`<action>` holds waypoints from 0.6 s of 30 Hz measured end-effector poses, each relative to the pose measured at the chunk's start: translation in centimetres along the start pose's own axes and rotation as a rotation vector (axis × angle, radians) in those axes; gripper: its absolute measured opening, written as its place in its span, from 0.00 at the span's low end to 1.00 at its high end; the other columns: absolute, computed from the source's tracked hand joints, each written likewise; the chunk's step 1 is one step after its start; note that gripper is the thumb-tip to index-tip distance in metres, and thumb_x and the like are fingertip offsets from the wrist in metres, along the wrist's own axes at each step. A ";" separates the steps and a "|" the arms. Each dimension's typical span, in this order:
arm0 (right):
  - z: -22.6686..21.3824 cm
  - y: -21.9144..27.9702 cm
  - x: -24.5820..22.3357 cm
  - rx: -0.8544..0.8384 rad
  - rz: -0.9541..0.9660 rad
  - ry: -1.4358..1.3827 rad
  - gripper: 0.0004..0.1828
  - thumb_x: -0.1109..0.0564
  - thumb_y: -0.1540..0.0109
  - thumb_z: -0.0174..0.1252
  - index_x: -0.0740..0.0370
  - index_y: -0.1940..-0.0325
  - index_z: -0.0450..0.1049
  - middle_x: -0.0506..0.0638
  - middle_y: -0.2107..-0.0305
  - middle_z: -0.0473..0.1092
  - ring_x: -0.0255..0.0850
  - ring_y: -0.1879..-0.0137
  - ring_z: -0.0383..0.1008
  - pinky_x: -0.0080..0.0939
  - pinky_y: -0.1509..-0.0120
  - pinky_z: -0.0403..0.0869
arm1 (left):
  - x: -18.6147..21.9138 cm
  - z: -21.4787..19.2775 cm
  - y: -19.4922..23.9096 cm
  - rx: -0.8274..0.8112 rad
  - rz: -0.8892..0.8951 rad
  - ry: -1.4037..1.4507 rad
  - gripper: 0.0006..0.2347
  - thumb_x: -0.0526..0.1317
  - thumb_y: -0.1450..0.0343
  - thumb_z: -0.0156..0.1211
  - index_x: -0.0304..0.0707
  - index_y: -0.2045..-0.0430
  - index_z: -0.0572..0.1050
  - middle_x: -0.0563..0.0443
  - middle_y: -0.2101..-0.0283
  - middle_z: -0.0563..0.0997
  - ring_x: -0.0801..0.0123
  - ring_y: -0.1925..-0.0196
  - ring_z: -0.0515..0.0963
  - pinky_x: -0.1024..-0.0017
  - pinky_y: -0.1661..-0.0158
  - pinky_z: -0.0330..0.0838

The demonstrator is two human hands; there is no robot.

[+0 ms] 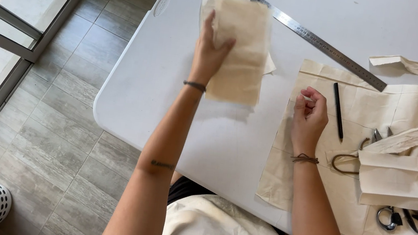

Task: Cutting pieces of fabric along pre-marked lines using large scissors on a workshop table.

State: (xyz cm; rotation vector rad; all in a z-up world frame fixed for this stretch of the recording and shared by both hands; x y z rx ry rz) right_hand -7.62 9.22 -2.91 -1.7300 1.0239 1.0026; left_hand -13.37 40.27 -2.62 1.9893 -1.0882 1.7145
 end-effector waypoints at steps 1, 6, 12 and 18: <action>0.0 0.3 -0.4 0.000 0.001 -0.004 0.15 0.51 0.29 0.55 0.62 0.43 0.70 0.50 0.52 0.74 0.36 0.56 0.72 0.34 0.53 0.74 | -0.3 -0.4 -0.5 0.000 0.001 -0.004 0.36 0.42 0.29 0.67 0.44 0.28 0.51 0.39 0.25 0.61 0.52 0.24 0.64 0.59 0.30 0.60; -0.1 0.2 -0.6 0.009 -0.004 0.008 0.15 0.54 0.30 0.54 0.65 0.43 0.70 0.52 0.52 0.74 0.37 0.56 0.72 0.34 0.52 0.74 | 0.2 2.3 0.2 0.035 0.303 -0.937 0.33 0.64 0.24 0.54 0.50 0.27 0.56 0.44 0.24 0.59 0.45 0.21 0.53 0.43 0.28 0.52; 0.1 0.3 0.4 0.021 -0.149 0.101 0.10 0.61 0.27 0.54 0.64 0.41 0.70 0.57 0.54 0.74 0.43 0.59 0.74 0.41 0.58 0.75 | -0.4 3.6 3.4 -0.225 0.244 -0.961 0.33 0.71 0.27 0.45 0.62 0.28 0.63 0.42 0.22 0.52 0.42 0.20 0.49 0.33 0.29 0.36; 0.3 0.2 0.3 0.020 -0.138 0.102 0.09 0.62 0.27 0.55 0.64 0.43 0.71 0.57 0.55 0.75 0.46 0.59 0.76 0.41 0.58 0.75 | -3.3 -2.4 -1.2 -0.422 0.420 -0.888 0.40 0.80 0.34 0.46 0.62 0.31 0.67 0.46 0.22 0.54 0.45 0.20 0.45 0.38 0.29 0.26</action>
Point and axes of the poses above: each hand's wrist, its own y-axis away from the middle knuckle, its own z-axis out of the palm, x = y × z, the point moved 2 cm from there along -y, towards the middle knuckle
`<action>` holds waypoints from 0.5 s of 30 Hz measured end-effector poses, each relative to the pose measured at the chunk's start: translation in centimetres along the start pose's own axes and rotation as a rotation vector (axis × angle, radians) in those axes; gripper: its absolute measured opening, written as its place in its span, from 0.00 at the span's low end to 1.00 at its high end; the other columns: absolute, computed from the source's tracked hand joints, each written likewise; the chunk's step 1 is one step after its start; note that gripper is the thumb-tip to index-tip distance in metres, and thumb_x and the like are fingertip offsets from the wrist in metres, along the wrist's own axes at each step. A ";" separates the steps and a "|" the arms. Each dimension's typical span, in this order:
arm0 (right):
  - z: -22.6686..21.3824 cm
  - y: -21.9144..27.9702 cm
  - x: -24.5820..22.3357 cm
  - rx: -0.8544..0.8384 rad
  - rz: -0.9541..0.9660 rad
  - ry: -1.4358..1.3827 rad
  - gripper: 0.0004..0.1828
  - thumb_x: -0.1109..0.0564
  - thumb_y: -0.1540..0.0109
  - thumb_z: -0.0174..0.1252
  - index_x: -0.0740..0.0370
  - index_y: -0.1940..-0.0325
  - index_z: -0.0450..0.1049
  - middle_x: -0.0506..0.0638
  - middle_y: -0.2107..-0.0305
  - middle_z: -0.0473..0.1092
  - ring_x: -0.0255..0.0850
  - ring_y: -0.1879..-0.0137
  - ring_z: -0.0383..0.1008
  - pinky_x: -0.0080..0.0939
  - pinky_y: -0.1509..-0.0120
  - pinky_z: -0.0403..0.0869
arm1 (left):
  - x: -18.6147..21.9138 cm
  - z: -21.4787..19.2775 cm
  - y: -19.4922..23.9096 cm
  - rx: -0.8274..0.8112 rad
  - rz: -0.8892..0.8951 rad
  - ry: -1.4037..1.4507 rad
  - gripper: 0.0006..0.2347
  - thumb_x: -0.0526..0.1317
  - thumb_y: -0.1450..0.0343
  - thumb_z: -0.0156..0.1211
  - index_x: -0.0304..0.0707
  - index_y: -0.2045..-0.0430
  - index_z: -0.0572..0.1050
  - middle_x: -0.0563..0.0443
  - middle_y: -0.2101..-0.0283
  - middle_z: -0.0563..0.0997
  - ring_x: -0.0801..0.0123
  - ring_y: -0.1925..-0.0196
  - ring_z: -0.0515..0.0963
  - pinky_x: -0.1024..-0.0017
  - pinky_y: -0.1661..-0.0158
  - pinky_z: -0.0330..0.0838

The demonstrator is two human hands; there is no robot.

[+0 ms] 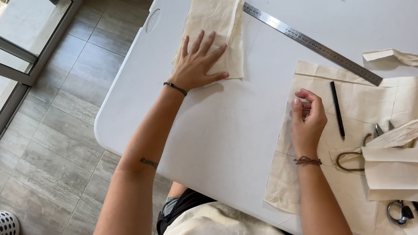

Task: Cutting pieces of fabric along pre-marked lines using large scissors on a workshop table.

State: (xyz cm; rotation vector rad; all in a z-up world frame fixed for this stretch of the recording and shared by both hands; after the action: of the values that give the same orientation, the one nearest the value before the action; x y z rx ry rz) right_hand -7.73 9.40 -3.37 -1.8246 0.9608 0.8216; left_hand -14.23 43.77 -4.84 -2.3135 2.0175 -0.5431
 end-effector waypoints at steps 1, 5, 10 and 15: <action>0.0 0.1 -0.2 0.003 0.001 -0.001 0.09 0.62 0.27 0.55 0.64 0.43 0.71 0.57 0.55 0.75 0.46 0.59 0.76 0.41 0.58 0.75 | 1.2 -0.4 0.4 0.000 0.003 -0.002 0.40 0.80 0.34 0.46 0.62 0.31 0.67 0.46 0.22 0.54 0.45 0.20 0.45 0.38 0.29 0.26; 0.0 -0.4 -0.2 0.002 -0.065 0.064 0.10 0.60 0.26 0.54 0.63 0.42 0.71 0.57 0.53 0.74 0.49 0.56 0.76 0.43 0.56 0.76 | 9.1 0.7 2.7 0.164 0.238 0.081 0.34 0.69 0.29 0.53 0.49 0.34 0.70 0.41 0.25 0.60 0.47 0.22 0.55 0.42 0.29 0.44; -3.7 -0.5 1.1 0.117 -0.193 0.390 0.11 0.61 0.30 0.58 0.63 0.43 0.71 0.55 0.54 0.72 0.50 0.53 0.73 0.45 0.53 0.76 | 20.7 3.3 8.2 -0.020 0.341 0.258 0.37 0.68 0.30 0.51 0.50 0.28 0.60 0.43 0.22 0.56 0.52 0.20 0.54 0.48 0.26 0.48; -7.6 0.6 3.2 -0.051 0.047 0.823 0.23 0.52 0.34 0.65 0.59 0.37 0.72 0.55 0.45 0.66 0.55 0.39 0.65 0.57 0.40 0.67 | 22.7 2.6 8.8 -0.127 0.304 0.170 0.40 0.73 0.32 0.46 0.55 0.26 0.57 0.42 0.21 0.52 0.51 0.19 0.48 0.48 0.25 0.34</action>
State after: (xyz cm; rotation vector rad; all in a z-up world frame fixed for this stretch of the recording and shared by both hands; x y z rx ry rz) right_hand -5.66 1.40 -3.36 -2.2305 1.4928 0.0797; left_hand -19.63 19.95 -3.87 -2.0226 2.4894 -0.6265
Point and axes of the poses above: each hand's wrist, its own y-axis away from the middle knuckle, its own z-axis out of the palm, x = y × z, the point moved 2 cm from there along -y, towards the middle knuckle
